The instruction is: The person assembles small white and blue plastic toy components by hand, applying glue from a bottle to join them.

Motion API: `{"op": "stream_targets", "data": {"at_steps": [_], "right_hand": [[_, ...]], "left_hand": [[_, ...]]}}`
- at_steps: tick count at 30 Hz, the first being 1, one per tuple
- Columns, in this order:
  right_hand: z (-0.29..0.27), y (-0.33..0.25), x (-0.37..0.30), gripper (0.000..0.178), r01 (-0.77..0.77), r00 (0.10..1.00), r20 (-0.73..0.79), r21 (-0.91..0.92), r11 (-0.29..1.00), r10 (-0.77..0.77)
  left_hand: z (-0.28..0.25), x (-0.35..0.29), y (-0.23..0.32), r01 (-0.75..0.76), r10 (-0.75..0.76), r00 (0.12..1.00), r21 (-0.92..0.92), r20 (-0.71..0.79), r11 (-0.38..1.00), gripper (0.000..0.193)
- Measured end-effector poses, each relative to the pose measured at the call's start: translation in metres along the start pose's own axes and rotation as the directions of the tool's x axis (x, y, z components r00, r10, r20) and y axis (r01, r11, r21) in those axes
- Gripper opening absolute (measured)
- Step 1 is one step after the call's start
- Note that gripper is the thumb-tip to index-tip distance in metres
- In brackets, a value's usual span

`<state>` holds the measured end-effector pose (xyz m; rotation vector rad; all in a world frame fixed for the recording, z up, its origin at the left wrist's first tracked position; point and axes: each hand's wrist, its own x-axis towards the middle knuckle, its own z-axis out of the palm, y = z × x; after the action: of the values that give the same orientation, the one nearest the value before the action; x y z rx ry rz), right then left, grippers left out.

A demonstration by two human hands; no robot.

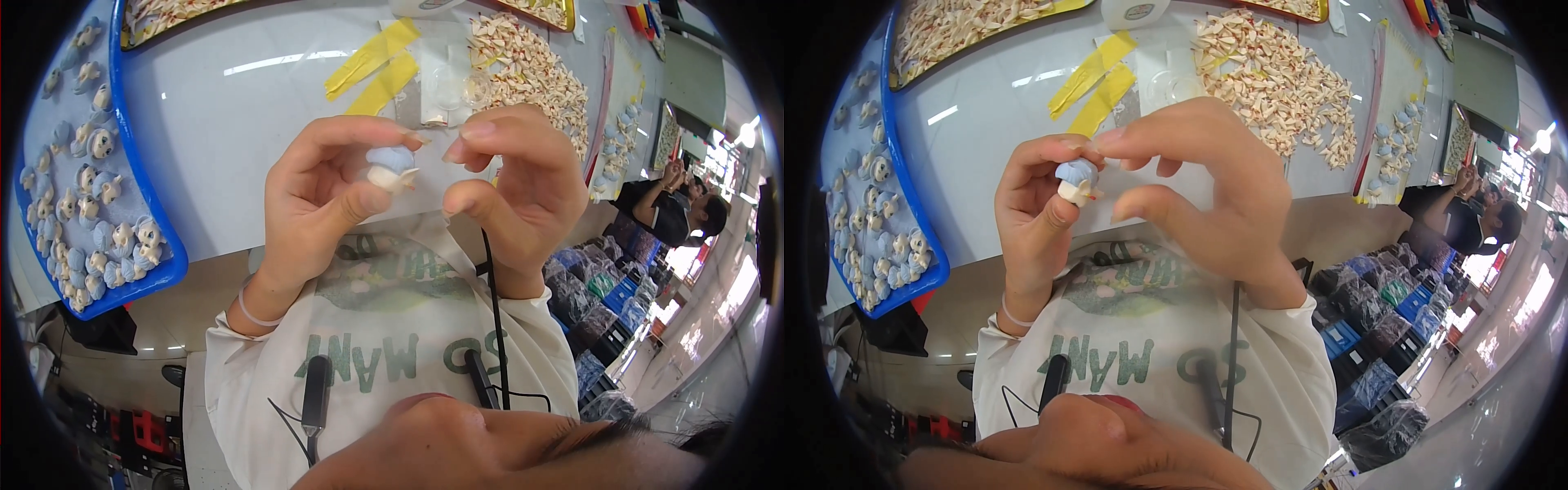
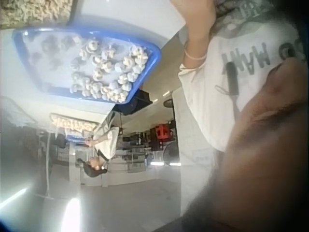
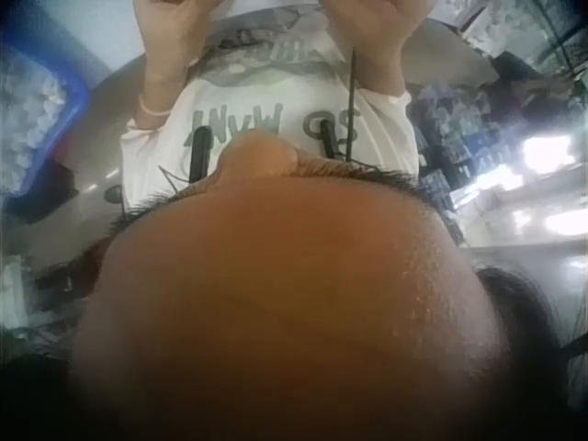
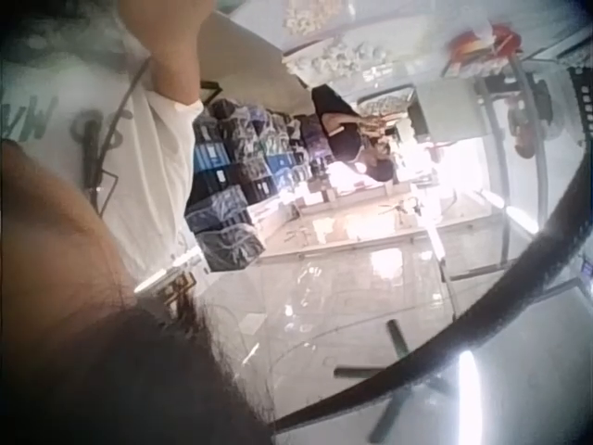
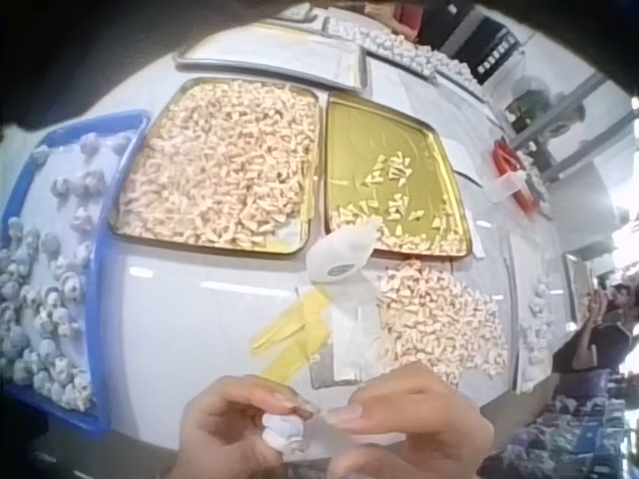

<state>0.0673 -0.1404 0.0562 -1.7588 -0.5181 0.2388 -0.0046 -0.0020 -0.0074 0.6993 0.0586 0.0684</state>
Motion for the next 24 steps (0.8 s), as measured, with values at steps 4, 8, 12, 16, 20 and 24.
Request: {"op": "stream_targets", "data": {"at_steps": [4,8,12,16,20,24], "right_hand": [[0.001,0.012,-0.001,0.041,0.304,0.949,0.161,-0.236,0.923,-0.271],[0.008,0.013,-0.005,0.045,0.319,0.946,0.184,-0.401,0.859,-0.266],[0.008,0.018,-0.007,0.044,0.334,0.941,0.182,-0.37,0.867,-0.285],[0.002,0.008,-0.009,0.039,0.275,0.961,0.144,-0.458,0.845,-0.234],[-0.014,0.014,-0.01,0.041,0.354,0.935,0.169,-0.483,0.801,-0.311],[-0.082,0.025,-0.021,0.036,0.185,0.954,-0.203,-0.174,0.967,-0.22]], "left_hand": [[-0.002,-0.001,0.001,-0.005,0.005,1.0,-0.007,0.014,1.0,0.043],[-0.002,-0.005,0.004,0.077,-0.075,0.997,-0.078,0.027,0.994,0.045],[-0.001,-0.004,0.005,0.091,-0.085,0.993,-0.073,0.083,0.993,0.048],[0.003,-0.003,0.007,0.127,-0.115,0.986,-0.099,0.118,0.987,0.051],[0.013,-0.002,0.0,0.18,-0.178,0.982,-0.01,0.068,0.984,0.056],[0.019,-0.004,-0.001,0.136,-0.161,0.983,0.229,0.092,0.964,0.058]]}}
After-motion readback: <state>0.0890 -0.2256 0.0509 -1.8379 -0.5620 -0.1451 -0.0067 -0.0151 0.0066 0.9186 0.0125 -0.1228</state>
